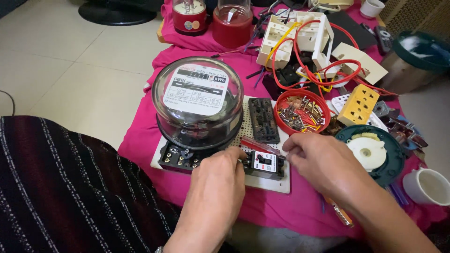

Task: Repairing or assembling an electrical circuit with a meter and circuit breaker using a screwdriver

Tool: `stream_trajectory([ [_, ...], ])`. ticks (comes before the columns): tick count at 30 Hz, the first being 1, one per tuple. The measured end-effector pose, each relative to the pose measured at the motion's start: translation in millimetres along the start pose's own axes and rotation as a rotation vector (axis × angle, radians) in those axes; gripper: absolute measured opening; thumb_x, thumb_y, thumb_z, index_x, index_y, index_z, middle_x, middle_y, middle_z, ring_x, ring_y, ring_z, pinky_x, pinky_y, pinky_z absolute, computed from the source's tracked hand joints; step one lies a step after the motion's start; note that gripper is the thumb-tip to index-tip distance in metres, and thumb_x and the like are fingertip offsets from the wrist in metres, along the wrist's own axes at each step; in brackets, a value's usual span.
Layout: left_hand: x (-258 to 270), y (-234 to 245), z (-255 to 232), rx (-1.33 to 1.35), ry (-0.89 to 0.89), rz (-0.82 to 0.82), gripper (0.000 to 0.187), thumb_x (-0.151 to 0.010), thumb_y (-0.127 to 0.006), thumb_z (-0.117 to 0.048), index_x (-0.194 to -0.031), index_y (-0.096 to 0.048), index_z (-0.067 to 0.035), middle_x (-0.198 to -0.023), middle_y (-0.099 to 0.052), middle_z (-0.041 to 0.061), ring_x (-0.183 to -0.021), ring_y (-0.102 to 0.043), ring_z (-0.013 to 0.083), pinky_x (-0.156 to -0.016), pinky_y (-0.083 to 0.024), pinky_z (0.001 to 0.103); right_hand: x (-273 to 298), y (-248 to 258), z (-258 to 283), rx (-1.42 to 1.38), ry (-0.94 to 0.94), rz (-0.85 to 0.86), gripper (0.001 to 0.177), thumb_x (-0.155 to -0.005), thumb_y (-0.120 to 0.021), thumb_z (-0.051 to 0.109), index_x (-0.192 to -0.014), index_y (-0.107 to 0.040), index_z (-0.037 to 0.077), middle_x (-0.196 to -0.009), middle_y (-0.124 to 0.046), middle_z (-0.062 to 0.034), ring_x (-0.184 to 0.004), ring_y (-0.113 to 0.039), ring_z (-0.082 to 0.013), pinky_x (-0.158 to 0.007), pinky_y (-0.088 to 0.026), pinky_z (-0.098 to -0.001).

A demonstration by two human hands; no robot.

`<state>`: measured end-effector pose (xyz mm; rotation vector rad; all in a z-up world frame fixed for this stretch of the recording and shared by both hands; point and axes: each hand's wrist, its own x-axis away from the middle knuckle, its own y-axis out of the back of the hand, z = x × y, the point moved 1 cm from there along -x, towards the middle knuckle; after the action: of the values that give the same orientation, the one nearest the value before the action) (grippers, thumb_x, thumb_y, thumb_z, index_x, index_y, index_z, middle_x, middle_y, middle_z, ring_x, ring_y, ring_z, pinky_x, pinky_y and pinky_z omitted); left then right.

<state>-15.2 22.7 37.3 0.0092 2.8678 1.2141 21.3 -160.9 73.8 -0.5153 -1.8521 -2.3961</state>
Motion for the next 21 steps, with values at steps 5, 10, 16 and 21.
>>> stream_trajectory([
  [5, 0, 0, -2, 0.002, -0.058, -0.026, 0.021, -0.085, -0.063, -0.011, -0.100, -0.077, -0.011, -0.094, -0.080, 0.011, -0.080, -0.076, 0.0349, -0.072, -0.059, 0.046, -9, -16, -20, -0.005, 0.012, 0.031, 0.021, -0.086, -0.068, 0.027, -0.106, -0.073, 0.023, -0.088, -0.082, 0.0071, -0.081, -0.076, -0.0178, -0.076, -0.057, -0.0334],
  [10, -2, -6, 2, 0.010, -0.108, -0.054, 0.015, -0.086, -0.066, -0.013, -0.096, -0.077, -0.012, -0.092, -0.079, 0.008, -0.076, -0.075, 0.0336, -0.068, -0.059, 0.045, -10, -16, -21, -0.036, -0.024, 0.080, 0.020, -0.089, -0.070, 0.030, -0.107, -0.070, 0.022, -0.088, -0.082, 0.0068, -0.079, -0.076, -0.0152, -0.075, -0.056, -0.0316],
  [16, -4, -2, -1, -0.018, 0.023, 0.003, 0.013, -0.086, -0.067, -0.018, -0.096, -0.074, -0.015, -0.087, -0.079, 0.009, -0.075, -0.075, 0.0359, -0.069, -0.057, 0.048, -18, -21, -32, -0.228, 0.052, 0.023, 0.020, -0.088, -0.066, 0.024, -0.103, -0.078, 0.019, -0.084, -0.080, 0.0040, -0.073, -0.070, -0.0152, -0.070, -0.052, -0.0307],
  [21, -4, -3, 4, -0.031, -0.059, -0.022, 0.011, -0.085, -0.067, -0.018, -0.090, -0.076, -0.013, -0.086, -0.079, 0.009, -0.073, -0.074, 0.0353, -0.067, -0.058, 0.045, -24, -9, -38, -0.662, -0.024, 0.137, 0.021, -0.099, -0.064, 0.017, -0.106, -0.081, 0.005, -0.071, -0.063, -0.0106, -0.056, -0.047, -0.0183, -0.052, -0.030, -0.0309],
])
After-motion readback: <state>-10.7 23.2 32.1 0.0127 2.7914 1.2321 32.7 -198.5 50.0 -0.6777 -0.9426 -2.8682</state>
